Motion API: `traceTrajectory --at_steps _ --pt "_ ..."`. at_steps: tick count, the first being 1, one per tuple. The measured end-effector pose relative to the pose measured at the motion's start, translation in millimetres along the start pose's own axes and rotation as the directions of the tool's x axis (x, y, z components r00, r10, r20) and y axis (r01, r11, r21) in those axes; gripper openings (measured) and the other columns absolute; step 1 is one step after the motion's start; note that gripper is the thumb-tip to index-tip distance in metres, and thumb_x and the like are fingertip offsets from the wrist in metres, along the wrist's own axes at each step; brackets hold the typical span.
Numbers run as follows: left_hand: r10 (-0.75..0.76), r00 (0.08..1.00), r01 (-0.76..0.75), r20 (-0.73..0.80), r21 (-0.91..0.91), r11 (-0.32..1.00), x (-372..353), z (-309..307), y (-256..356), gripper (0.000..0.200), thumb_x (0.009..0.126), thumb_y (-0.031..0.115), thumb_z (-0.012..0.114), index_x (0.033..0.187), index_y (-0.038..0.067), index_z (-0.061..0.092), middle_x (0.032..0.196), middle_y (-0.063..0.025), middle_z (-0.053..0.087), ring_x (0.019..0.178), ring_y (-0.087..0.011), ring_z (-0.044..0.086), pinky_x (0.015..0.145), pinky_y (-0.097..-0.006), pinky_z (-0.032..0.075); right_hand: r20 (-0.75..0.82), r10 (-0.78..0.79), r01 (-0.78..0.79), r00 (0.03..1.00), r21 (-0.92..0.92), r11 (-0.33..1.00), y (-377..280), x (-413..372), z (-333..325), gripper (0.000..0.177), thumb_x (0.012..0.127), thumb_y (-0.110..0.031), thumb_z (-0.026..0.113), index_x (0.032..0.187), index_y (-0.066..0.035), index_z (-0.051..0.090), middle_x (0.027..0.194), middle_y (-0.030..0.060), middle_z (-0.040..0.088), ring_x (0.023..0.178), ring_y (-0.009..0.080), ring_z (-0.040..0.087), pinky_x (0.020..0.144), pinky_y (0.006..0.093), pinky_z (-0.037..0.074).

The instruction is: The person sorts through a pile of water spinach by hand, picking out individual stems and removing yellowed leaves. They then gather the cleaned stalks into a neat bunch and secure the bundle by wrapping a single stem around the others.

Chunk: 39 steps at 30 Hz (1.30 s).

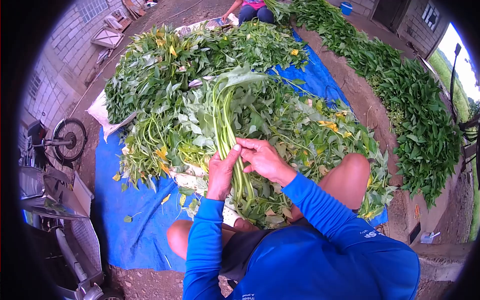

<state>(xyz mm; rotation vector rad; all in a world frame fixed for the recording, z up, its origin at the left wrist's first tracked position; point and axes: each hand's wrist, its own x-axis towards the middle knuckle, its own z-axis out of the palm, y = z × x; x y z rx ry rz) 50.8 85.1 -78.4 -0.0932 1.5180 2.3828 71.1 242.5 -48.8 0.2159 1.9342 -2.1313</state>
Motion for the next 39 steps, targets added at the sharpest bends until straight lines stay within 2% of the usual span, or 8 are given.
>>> traceTrajectory --at_steps 4,9,14,21,25,31,34,39 --pt "-0.099 0.994 0.093 0.038 0.123 0.988 -10 -9 12 0.017 0.099 0.015 0.08 0.114 0.007 0.075 0.087 -0.001 0.074 0.069 -0.0088 0.066 0.062 -0.0257 0.054 0.062 -0.145 0.157 0.988 -0.381 0.911 -8 -4 -36 0.04 0.106 -0.007 0.061 0.146 -0.002 0.066 0.111 0.0042 0.073 0.086 0.0112 0.064 0.072 0.029 0.057" --pt "-0.198 0.973 0.168 0.116 0.225 0.96 -35 3 29 0.019 0.095 0.018 0.086 0.106 0.007 0.076 0.081 0.0017 0.072 0.063 -0.0073 0.063 0.06 -0.0264 0.053 0.404 -0.749 0.744 0.525 -0.645 0.173 -85 -29 -62 0.053 0.089 -0.002 0.068 0.142 -0.007 0.068 0.107 0.0085 0.072 0.098 0.0244 0.068 0.095 0.0455 0.055" --pt "-0.307 0.894 0.149 0.326 0.431 0.89 -59 26 49 0.019 0.091 0.014 0.087 0.105 0.006 0.077 0.085 0.0025 0.073 0.072 -0.0066 0.065 0.068 -0.0264 0.052 0.774 -0.546 0.753 0.32 -0.557 -0.349 -86 -39 -68 0.043 0.082 -0.006 0.069 0.125 -0.005 0.067 0.106 0.0068 0.072 0.117 0.0308 0.067 0.109 0.0571 0.048" --pt "0.0 0.942 -0.172 0.334 0.487 0.856 -78 46 51 0.08 0.088 0.029 0.092 0.149 0.002 0.048 0.118 -0.0163 0.073 0.1 -0.019 0.072 0.081 -0.0354 0.059 0.687 -0.392 0.696 0.612 -0.703 -0.144 -54 -18 -91 0.017 0.084 -0.009 0.069 0.094 -0.004 0.056 0.088 0.0143 0.069 0.091 0.0389 0.072 0.078 0.0514 0.058" --pt "0.268 0.904 -0.384 0.334 0.909 0.161 -82 58 31 0.072 0.083 0.039 0.093 0.131 -0.002 0.056 0.099 -0.0241 0.075 0.089 -0.0424 0.075 0.078 -0.0479 0.06 0.689 -0.455 0.696 0.565 -0.693 -0.185 -61 -17 -87 0.017 0.082 -0.008 0.069 0.094 -0.006 0.057 0.081 0.0137 0.068 0.079 0.0413 0.071 0.066 0.0533 0.056" --pt "-0.082 0.991 0.122 -0.104 0.472 0.873 -50 51 -25 0.034 0.097 0.03 0.083 0.107 0.006 0.063 0.066 0.0038 0.052 0.054 -0.0088 0.053 0.051 -0.0264 0.049 0.447 -0.537 0.358 0.715 -0.894 -0.268 -74 6 -103 0.066 0.087 -0.019 0.077 0.149 -0.008 0.057 0.149 0.0241 0.057 0.141 0.0365 0.057 0.12 0.0546 0.043" --pt "-0.056 0.98 0.115 -0.189 0.314 0.942 -55 41 -36 0.031 0.098 0.031 0.082 0.102 0.008 0.062 0.065 0.0033 0.051 0.051 -0.01 0.051 0.048 -0.0274 0.045 0.255 -0.818 0.604 0.516 -0.786 0.136 -102 -6 -131 0.058 0.09 -0.014 0.07 0.147 -0.006 0.062 0.146 0.0245 0.063 0.13 0.036 0.065 0.113 0.047 0.051" --pt "0.08 0.95 0.042 -0.303 0.377 0.925 -55 34 -34 0.028 0.099 0.029 0.08 0.104 0.007 0.064 0.068 0.0049 0.054 0.053 -0.0078 0.047 0.049 -0.0275 0.039 -0.079 -0.627 0.501 0.775 -0.528 0.686 -58 -55 -123 0.029 0.094 -0.019 0.073 0.116 -0.001 0.076 0.104 0.0171 0.078 0.096 0.0263 0.076 0.087 0.0409 0.059"
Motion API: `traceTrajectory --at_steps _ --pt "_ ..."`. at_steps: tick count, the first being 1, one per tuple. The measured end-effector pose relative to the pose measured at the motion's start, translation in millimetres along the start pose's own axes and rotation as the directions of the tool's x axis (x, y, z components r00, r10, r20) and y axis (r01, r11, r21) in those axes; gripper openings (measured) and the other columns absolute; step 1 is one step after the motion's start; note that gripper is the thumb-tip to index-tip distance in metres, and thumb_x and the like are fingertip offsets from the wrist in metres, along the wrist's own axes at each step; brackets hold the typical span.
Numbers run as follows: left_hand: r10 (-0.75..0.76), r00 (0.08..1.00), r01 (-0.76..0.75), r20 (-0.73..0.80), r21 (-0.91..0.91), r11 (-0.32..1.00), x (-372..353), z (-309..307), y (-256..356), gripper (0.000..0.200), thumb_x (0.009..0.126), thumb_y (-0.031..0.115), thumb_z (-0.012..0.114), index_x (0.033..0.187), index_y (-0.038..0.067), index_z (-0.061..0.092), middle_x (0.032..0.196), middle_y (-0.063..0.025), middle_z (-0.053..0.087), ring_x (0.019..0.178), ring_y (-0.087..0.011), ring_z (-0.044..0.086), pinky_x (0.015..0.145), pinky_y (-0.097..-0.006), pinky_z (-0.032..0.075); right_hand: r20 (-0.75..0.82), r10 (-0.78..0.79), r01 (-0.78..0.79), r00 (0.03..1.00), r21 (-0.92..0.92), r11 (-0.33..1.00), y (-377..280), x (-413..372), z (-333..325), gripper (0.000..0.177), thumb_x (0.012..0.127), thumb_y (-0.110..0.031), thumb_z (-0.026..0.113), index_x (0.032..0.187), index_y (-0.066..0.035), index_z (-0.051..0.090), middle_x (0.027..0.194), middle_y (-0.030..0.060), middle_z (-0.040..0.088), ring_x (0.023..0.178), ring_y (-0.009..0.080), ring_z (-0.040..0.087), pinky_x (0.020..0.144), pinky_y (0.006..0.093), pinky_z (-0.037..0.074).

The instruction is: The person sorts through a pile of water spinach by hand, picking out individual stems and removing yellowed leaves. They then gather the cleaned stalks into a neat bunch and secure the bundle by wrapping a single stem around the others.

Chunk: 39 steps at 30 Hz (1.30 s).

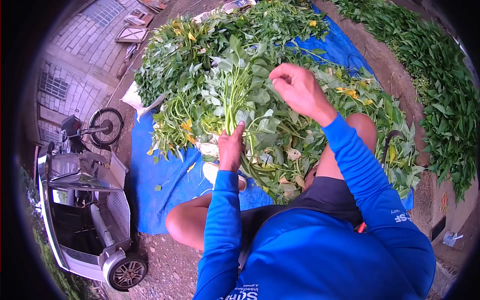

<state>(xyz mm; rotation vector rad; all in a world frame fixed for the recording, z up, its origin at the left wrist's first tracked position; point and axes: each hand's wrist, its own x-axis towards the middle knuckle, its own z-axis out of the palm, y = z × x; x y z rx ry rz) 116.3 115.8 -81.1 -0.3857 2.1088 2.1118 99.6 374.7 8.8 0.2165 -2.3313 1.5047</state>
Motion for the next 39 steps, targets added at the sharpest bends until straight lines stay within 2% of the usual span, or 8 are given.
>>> traceTrajectory --at_steps 5,11,14,21,24,26,35,39 --pt "0.266 0.964 -0.26 -0.013 0.185 0.948 3 12 -12 0.034 0.101 0.031 0.079 0.112 0.0 0.07 0.081 -0.0015 0.07 0.065 -0.0085 0.057 0.059 -0.0283 0.046 0.128 0.414 -0.433 0.901 0.219 0.874 17 -18 83 0.036 0.096 -0.035 0.084 0.098 0.001 0.076 0.072 0.0046 0.07 0.056 0.0119 0.063 0.05 0.0312 0.05" --pt "0.407 0.912 -0.387 -0.054 0.22 0.895 6 31 -26 0.036 0.099 0.032 0.081 0.109 -0.002 0.073 0.087 -0.0091 0.078 0.074 -0.0168 0.068 0.072 -0.034 0.055 -0.041 0.539 -0.447 0.841 0.509 0.736 76 4 153 0.037 0.1 -0.03 0.075 0.097 0.007 0.075 0.089 0.0199 0.077 0.076 0.0255 0.075 0.069 0.0397 0.058" --pt "0.027 0.988 -0.087 0.154 0.398 0.913 -6 10 -9 0.029 0.102 0.031 0.077 0.091 0.005 0.07 0.068 -0.001 0.064 0.058 -0.0092 0.055 0.053 -0.03 0.043 0.199 0.591 -0.455 0.781 0.831 0.321 70 -11 156 0.026 0.105 -0.017 0.065 0.114 0.007 0.073 0.099 0.014 0.077 0.078 0.0219 0.074 0.068 0.0361 0.059" --pt "-0.219 0.976 0.218 -0.002 -0.097 0.971 3 -38 -40 0.036 0.107 0.037 0.072 0.083 0.017 0.055 0.06 0.0082 0.045 0.048 -0.0048 0.039 0.044 -0.0265 0.029 0.664 0.365 -0.724 0.653 0.405 0.559 73 16 188 0.037 0.109 -0.028 0.068 0.133 0.0 0.069 0.106 0.009 0.076 0.085 0.0154 0.073 0.076 0.0311 0.063" --pt "-0.135 0.966 0.113 -0.219 -0.108 0.988 2 -59 -15 0.038 0.107 0.041 0.072 0.087 0.015 0.051 0.06 0.0068 0.041 0.048 -0.0064 0.039 0.044 -0.0269 0.032 0.288 0.485 -0.557 0.826 0.55 0.622 115 50 147 0.029 0.105 -0.021 0.07 0.127 -0.003 0.071 0.101 0.0047 0.075 0.077 0.0121 0.068 0.067 0.0273 0.059" --pt "-0.072 0.947 0.017 -0.315 -0.173 0.985 17 -94 -28 0.036 0.106 0.04 0.073 0.089 0.014 0.054 0.061 0.0056 0.042 0.048 -0.0067 0.039 0.045 -0.0257 0.035 0.0 0.584 -0.561 0.812 0.278 0.78 154 56 120 0.028 0.101 -0.018 0.072 0.125 -0.003 0.072 0.105 0.0049 0.075 0.089 0.0146 0.069 0.079 0.0319 0.059" --pt "-0.081 0.881 -0.147 -0.466 -0.434 0.889 29 -116 2 0.051 0.106 0.037 0.074 0.072 0.016 0.042 0.057 0.0041 0.038 0.045 -0.009 0.041 0.04 -0.0281 0.037 0.234 0.317 -0.3 0.919 -0.106 0.948 148 -15 194 0.019 0.092 -0.02 0.074 0.1 -0.003 0.079 0.094 0.0167 0.079 0.089 0.0366 0.076 0.084 0.0457 0.06" --pt "-0.11 0.887 -0.068 -0.448 -0.362 0.93 34 -109 -17 0.03 0.107 0.034 0.073 0.097 0.01 0.057 0.064 0.0041 0.045 0.051 -0.0067 0.041 0.045 -0.024 0.035 0.133 0.225 -0.133 0.965 -0.49 0.862 148 -7 233 0.03 0.093 -0.024 0.075 0.109 0.001 0.076 0.1 0.0213 0.075 0.097 0.044 0.072 0.09 0.0523 0.058"
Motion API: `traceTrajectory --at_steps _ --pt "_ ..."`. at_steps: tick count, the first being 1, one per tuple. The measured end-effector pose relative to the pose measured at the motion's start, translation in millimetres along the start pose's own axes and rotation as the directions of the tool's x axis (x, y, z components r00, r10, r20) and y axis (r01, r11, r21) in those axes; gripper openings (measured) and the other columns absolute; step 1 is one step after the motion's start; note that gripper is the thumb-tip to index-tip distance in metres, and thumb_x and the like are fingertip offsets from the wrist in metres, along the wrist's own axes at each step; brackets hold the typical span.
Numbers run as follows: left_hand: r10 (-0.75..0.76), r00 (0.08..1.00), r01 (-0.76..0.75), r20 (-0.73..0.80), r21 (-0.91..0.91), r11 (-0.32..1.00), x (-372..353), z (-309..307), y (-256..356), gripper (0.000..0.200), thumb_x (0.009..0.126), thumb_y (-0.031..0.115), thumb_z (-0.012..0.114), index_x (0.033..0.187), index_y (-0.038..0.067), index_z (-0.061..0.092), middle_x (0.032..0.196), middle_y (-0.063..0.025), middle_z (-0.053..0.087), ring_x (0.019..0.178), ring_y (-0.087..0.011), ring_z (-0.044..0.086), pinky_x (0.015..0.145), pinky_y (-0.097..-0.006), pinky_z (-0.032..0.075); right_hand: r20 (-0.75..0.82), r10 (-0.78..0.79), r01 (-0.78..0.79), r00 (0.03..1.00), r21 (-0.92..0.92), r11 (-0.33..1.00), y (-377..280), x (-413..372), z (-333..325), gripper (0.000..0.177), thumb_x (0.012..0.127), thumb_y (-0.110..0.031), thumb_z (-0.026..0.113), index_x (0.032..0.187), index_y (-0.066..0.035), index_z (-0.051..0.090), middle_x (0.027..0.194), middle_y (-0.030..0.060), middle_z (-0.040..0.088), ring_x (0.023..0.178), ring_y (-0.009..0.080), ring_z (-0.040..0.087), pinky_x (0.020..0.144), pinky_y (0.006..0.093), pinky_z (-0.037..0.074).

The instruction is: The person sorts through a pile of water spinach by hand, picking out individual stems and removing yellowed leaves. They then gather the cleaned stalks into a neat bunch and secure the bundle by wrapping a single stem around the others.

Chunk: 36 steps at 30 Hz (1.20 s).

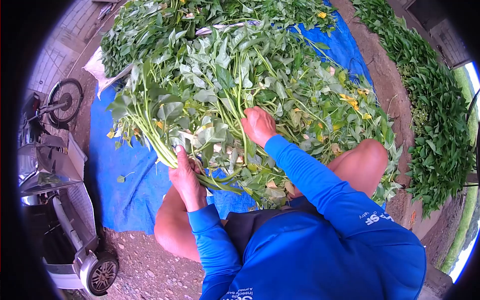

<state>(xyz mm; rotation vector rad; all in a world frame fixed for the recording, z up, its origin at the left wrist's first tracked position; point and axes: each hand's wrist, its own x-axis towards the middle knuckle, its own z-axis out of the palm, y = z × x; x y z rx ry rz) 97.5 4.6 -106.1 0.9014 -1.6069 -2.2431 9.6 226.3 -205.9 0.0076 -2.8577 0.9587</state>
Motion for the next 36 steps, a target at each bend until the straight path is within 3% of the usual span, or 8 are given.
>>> traceTrajectory --at_steps 2,4,8,14,23,31,34,36 --pt "-0.023 0.998 0.022 0.06 0.005 1.0 11 -8 -21 0.028 0.107 0.034 0.073 0.103 0.011 0.057 0.066 0.0053 0.045 0.052 -0.0055 0.043 0.045 -0.0236 0.038 0.103 0.013 -0.009 0.995 -0.034 0.999 7 12 3 0.033 0.093 -0.024 0.074 0.113 0.001 0.075 0.1 0.0215 0.075 0.097 0.0442 0.072 0.09 0.0521 0.058" --pt "-0.046 0.996 0.044 0.079 0.027 0.999 1 0 -17 0.027 0.107 0.033 0.072 0.105 0.012 0.057 0.067 0.0057 0.045 0.052 -0.0058 0.044 0.046 -0.0237 0.04 0.089 0.102 -0.122 0.991 0.261 0.958 11 18 -19 0.032 0.099 -0.02 0.073 0.125 -0.002 0.075 0.104 0.0132 0.078 0.095 0.03 0.075 0.089 0.0411 0.06" --pt "-0.186 0.978 0.18 0.099 0.066 0.981 6 8 -33 0.029 0.107 0.034 0.073 0.095 0.011 0.062 0.065 0.0047 0.049 0.05 -0.0066 0.045 0.046 -0.0245 0.038 0.379 0.212 -0.432 0.901 0.723 0.539 8 32 -114 0.032 0.106 -0.02 0.072 0.135 -0.006 0.072 0.112 -0.0015 0.075 0.099 0.0104 0.066 0.088 0.0334 0.057" --pt "-0.218 0.953 0.227 0.21 -0.018 0.974 9 32 -44 0.046 0.103 0.043 0.077 0.076 0.015 0.052 0.061 0.0043 0.045 0.05 -0.0085 0.044 0.045 -0.0267 0.036 0.357 0.014 -0.336 0.934 0.866 0.37 4 28 -211 0.032 0.106 -0.021 0.072 0.136 -0.01 0.072 0.096 -0.0058 0.066 0.087 0.007 0.062 0.073 0.0261 0.054" --pt "-0.287 0.923 0.329 0.255 -0.142 0.934 9 57 -80 0.033 0.106 0.041 0.074 0.094 0.013 0.06 0.068 0.0052 0.049 0.054 -0.0083 0.045 0.05 -0.0272 0.038 0.232 -0.125 -0.102 0.965 0.764 0.637 -39 -13 -231 0.038 0.103 -0.015 0.076 0.14 -0.005 0.072 0.121 0.0027 0.076 0.097 0.006 0.068 0.074 0.0253 0.059" --pt "-0.45 0.778 0.595 0.439 -0.283 0.752 19 43 -118 0.059 0.097 0.068 0.072 0.094 0.012 0.054 0.072 -0.0001 0.055 0.059 -0.0141 0.053 0.056 -0.0303 0.049 0.645 0.171 -0.556 0.745 0.459 0.693 -18 -94 -89 0.032 0.106 -0.017 0.072 0.136 -0.004 0.074 0.096 -0.0036 0.071 0.08 0.0044 0.059 0.066 0.0238 0.051" --pt "-0.505 0.755 0.608 0.418 -0.159 0.778 21 38 -126 0.057 0.095 0.066 0.076 0.096 0.011 0.058 0.075 -0.0014 0.058 0.061 -0.0148 0.055 0.057 -0.0309 0.051 0.667 0.103 -0.501 0.738 0.44 0.745 -12 -99 -82 0.032 0.108 -0.018 0.071 0.135 -0.003 0.073 0.092 -0.0038 0.069 0.079 0.0049 0.059 0.067 0.024 0.051" --pt "-0.516 0.754 0.598 0.406 -0.099 0.795 17 42 -127 0.039 0.093 0.04 0.088 0.103 0.007 0.071 0.079 -0.0027 0.064 0.064 -0.015 0.06 0.058 -0.0325 0.051 0.682 0.043 -0.471 0.73 0.457 0.754 -8 -103 -79 0.03 0.108 -0.019 0.07 0.134 -0.003 0.073 0.091 -0.0033 0.068 0.079 0.0051 0.059 0.067 0.0243 0.051"
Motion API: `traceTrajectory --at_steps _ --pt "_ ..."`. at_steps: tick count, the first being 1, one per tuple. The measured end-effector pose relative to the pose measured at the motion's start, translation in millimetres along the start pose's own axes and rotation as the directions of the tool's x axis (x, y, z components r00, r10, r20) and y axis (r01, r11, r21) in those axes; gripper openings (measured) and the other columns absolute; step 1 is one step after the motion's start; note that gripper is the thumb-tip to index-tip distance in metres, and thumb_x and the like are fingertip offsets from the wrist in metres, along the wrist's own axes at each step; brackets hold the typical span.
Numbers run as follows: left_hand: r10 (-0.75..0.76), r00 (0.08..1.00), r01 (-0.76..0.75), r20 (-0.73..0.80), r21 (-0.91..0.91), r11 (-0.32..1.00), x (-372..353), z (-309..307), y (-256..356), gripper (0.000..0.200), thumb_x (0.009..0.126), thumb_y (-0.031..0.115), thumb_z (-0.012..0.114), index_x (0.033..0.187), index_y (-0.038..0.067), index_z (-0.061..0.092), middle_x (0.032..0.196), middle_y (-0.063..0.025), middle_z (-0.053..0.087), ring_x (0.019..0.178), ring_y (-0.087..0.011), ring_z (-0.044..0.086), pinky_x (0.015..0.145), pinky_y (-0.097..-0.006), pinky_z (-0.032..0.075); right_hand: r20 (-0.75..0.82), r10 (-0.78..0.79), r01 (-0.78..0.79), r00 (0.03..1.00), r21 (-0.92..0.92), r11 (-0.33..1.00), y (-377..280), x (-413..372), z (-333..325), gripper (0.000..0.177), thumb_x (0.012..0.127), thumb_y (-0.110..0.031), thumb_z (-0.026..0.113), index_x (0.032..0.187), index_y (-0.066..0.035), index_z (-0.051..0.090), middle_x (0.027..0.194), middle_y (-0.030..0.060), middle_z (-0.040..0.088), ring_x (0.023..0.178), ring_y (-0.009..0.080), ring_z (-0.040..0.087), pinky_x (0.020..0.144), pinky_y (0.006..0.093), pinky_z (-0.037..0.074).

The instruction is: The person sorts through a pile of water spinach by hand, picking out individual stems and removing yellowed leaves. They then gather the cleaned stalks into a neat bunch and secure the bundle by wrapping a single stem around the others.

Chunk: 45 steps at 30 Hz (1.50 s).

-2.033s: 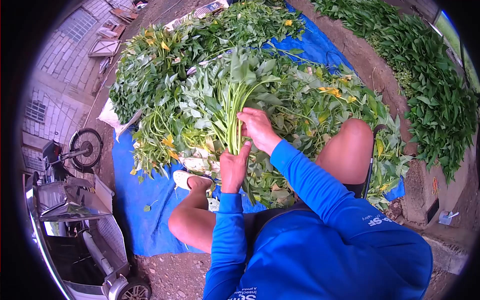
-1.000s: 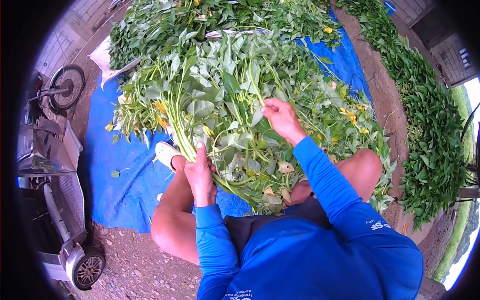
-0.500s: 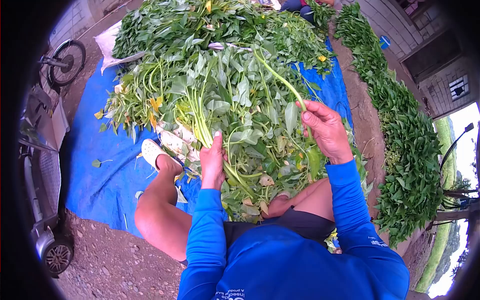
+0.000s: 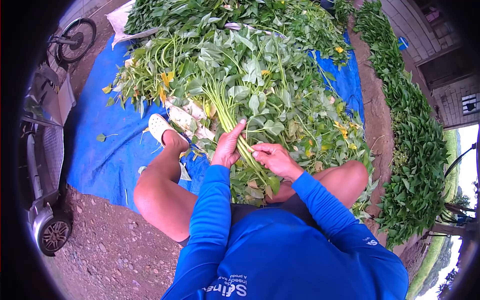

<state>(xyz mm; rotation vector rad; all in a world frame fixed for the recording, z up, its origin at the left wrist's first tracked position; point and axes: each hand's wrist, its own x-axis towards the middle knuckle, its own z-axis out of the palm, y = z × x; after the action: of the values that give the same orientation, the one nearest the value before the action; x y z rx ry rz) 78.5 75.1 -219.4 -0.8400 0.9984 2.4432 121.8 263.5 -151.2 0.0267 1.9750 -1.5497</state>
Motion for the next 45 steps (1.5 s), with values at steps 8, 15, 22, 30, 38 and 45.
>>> traceTrajectory --at_steps 8,15,22,30,38,45 --pt "0.331 0.93 -0.339 -0.161 -0.028 0.94 -17 5 20 0.03 0.102 0.031 0.078 0.087 0.007 0.066 0.071 -0.0005 0.061 0.054 -0.0109 0.052 0.05 -0.0289 0.042 -0.121 -0.255 0.158 0.959 -0.517 0.841 -33 -38 -17 0.034 0.092 -0.018 0.069 0.117 0.004 0.074 0.101 0.0257 0.078 0.093 0.0354 0.078 0.087 0.041 0.06" --pt "0.456 0.855 -0.495 -0.247 -0.127 0.859 -44 22 47 0.029 0.105 0.035 0.077 0.096 0.01 0.065 0.072 0.0017 0.057 0.055 -0.0095 0.051 0.051 -0.0275 0.042 0.036 -0.015 0.017 0.999 -0.059 0.998 -25 -13 -34 0.026 0.094 -0.009 0.075 0.115 0.006 0.075 0.095 0.0054 0.078 0.082 0.0095 0.071 0.076 0.0266 0.058" --pt "0.497 0.856 -0.497 -0.139 0.039 0.867 -37 -2 43 0.031 0.104 0.036 0.077 0.102 0.007 0.068 0.078 -0.0006 0.062 0.067 -0.0125 0.063 0.06 -0.0302 0.054 0.279 0.157 0.113 0.947 -0.75 0.652 -58 -14 -23 0.025 0.088 -0.022 0.073 0.086 0.003 0.077 0.09 0.0182 0.078 0.079 0.0295 0.075 0.075 0.0415 0.059" --pt "0.344 0.933 -0.355 -0.104 -0.123 0.927 -69 -21 106 0.03 0.104 0.042 0.076 0.104 0.015 0.064 0.078 0.0017 0.058 0.063 -0.0118 0.054 0.055 -0.0289 0.046 0.041 0.155 -0.074 0.987 -0.74 0.669 6 -43 -69 0.041 0.089 -0.024 0.073 0.121 0.002 0.072 0.114 0.0254 0.075 0.11 0.0434 0.072 0.096 0.0507 0.055" --pt "0.31 0.899 -0.124 0.311 -0.497 0.859 -106 -59 139 0.023 0.109 0.032 0.067 0.103 0.009 0.068 0.075 0.001 0.056 0.062 -0.0113 0.048 0.051 -0.0281 0.043 -0.097 -0.134 -0.027 0.986 -0.896 0.443 16 -35 -38 0.043 0.095 -0.023 0.07 0.131 0.001 0.07 0.112 0.024 0.076 0.106 0.0415 0.072 0.1 0.046 0.056" --pt "0.296 0.795 0.077 0.529 -0.572 0.816 -136 -46 152 0.038 0.117 0.04 0.051 0.099 0.007 0.054 0.079 -0.0075 0.055 0.063 -0.0182 0.049 0.056 -0.0341 0.048 -0.099 -0.131 0.115 0.986 -0.153 0.981 -54 -8 -6 0.024 0.098 -0.023 0.075 0.109 -0.003 0.082 0.093 0.0073 0.08 0.089 0.0196 0.074 0.082 0.0355 0.056"
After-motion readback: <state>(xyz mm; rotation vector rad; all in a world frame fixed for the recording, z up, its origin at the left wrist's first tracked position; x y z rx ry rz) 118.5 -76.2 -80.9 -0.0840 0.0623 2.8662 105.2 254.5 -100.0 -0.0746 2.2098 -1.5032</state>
